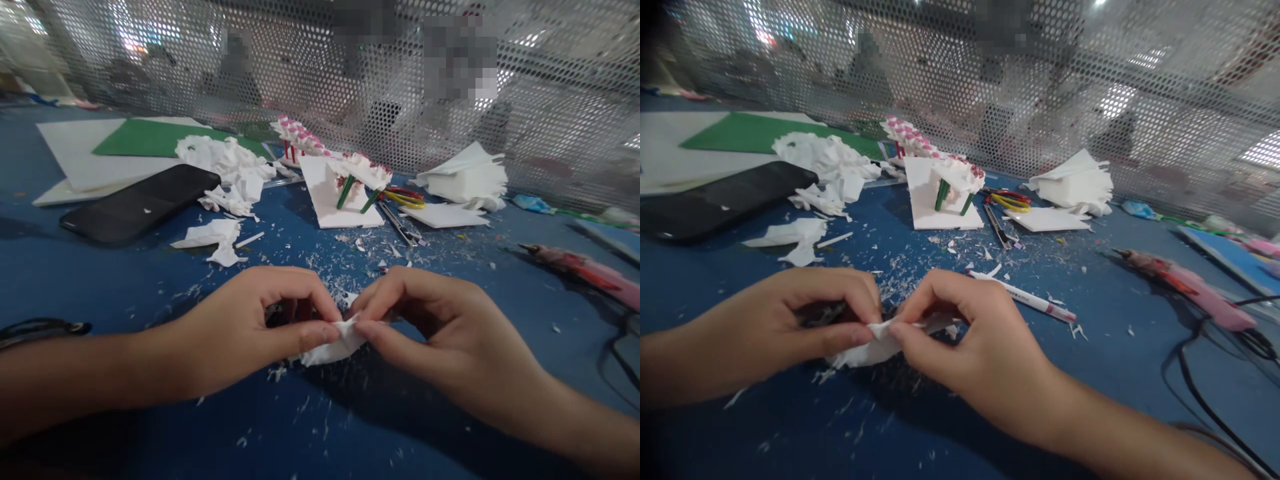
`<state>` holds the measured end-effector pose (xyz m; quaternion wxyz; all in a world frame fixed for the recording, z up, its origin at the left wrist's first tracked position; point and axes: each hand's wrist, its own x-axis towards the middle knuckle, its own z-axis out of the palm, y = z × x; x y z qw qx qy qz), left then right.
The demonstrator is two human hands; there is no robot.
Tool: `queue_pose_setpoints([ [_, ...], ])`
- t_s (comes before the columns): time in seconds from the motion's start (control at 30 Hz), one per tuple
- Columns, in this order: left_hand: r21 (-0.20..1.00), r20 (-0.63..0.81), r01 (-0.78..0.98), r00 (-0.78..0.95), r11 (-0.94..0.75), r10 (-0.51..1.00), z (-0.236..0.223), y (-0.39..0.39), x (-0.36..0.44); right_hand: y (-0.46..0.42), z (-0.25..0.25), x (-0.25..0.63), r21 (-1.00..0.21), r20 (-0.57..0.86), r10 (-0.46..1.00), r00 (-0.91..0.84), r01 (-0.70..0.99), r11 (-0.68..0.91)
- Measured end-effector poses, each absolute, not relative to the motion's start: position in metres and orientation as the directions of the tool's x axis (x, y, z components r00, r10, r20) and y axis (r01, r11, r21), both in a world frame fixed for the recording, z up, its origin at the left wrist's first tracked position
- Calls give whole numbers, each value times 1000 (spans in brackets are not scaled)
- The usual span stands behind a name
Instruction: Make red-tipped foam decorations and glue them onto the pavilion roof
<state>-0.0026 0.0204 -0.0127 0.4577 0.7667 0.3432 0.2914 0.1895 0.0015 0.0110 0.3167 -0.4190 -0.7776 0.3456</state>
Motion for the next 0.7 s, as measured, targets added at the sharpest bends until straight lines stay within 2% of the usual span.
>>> queue_pose_setpoints([
  [0.17, 894, 182, 220, 620, -391, 763, -13, 22, -3, 1, 11, 190, -836, 155, 883, -444, 417, 356],
  [0.5, 879, 147, 332, 495, -343, 856, -11, 21, -3, 5, 5, 191, -795, 276, 855, -440, 395, 460],
  [0.6, 885, 147, 328, 476, -330, 867, -10, 21, -2, 4, 4, 191, -726, 350, 830, -435, 434, 534],
  [0.7, 883, 142, 336, 472, -327, 870, -10, 22, -2, 4, 6, 192, -575, 428, 723, -542, 454, 680],
])
